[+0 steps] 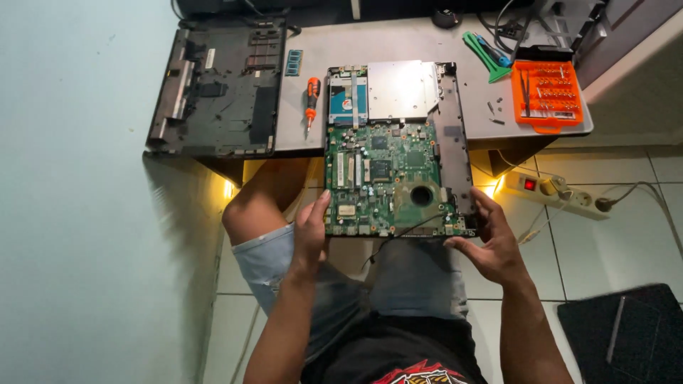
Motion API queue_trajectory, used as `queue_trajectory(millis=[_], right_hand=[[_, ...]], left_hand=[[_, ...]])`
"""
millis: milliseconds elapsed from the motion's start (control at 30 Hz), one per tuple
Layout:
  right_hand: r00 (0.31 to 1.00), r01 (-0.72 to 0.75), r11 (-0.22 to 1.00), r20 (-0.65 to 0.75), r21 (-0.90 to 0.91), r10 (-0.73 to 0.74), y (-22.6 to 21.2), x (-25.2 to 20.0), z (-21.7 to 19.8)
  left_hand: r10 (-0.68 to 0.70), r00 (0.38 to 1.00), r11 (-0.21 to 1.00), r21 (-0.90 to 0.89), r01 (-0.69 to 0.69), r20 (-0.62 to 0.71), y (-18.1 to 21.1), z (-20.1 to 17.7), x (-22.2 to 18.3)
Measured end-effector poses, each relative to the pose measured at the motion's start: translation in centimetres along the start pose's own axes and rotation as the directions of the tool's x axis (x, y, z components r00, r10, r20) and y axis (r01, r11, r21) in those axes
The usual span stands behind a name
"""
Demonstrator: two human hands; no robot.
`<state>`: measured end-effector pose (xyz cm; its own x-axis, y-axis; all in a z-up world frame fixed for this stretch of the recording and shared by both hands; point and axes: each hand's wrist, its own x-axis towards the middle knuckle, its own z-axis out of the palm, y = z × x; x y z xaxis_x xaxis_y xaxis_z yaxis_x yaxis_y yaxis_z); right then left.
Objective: A person is repairing a laptop by manipulating the motherboard, aligning the cooling fan, and using a screwdriver to fasten components.
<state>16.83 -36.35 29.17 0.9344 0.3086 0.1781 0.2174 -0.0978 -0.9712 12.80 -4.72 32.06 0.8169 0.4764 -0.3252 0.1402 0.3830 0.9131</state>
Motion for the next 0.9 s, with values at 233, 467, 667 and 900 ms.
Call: queue_trajectory(millis=[233, 467, 667, 900], right_hand=[[0.995, -0.054, 0.765, -0.03, 0.642, 0.096, 6.9, -1.0, 2.0], [0.972, -0.077, 0.358, -0.01, 0.931, 0.235, 5.6, 1.1, 4.8], [0.943, 0.01, 0.373, -0.132, 0.928, 0.304, 9.6, 3.4, 3.4], [0.913, 0.104, 0.441, -0.261, 0.892, 0.314, 4.1, -0.1, -3.6]], left_hand=[[-0.08, 0.996, 0.964, -0.249, 0.09, 0.05, -2.4, 0.4, 0.9], [-0.001, 0.997, 0.961, -0.276, 0.023, 0.079, -6.6, -0.6, 3.4], [0.042, 0.989, 0.959, -0.283, -0.001, 0.14, -6.0, 1.0, 2.0], [-0.072, 0.856, 0.939, -0.253, 0.23, 0.511, -3.8, 2.5, -2.1]])
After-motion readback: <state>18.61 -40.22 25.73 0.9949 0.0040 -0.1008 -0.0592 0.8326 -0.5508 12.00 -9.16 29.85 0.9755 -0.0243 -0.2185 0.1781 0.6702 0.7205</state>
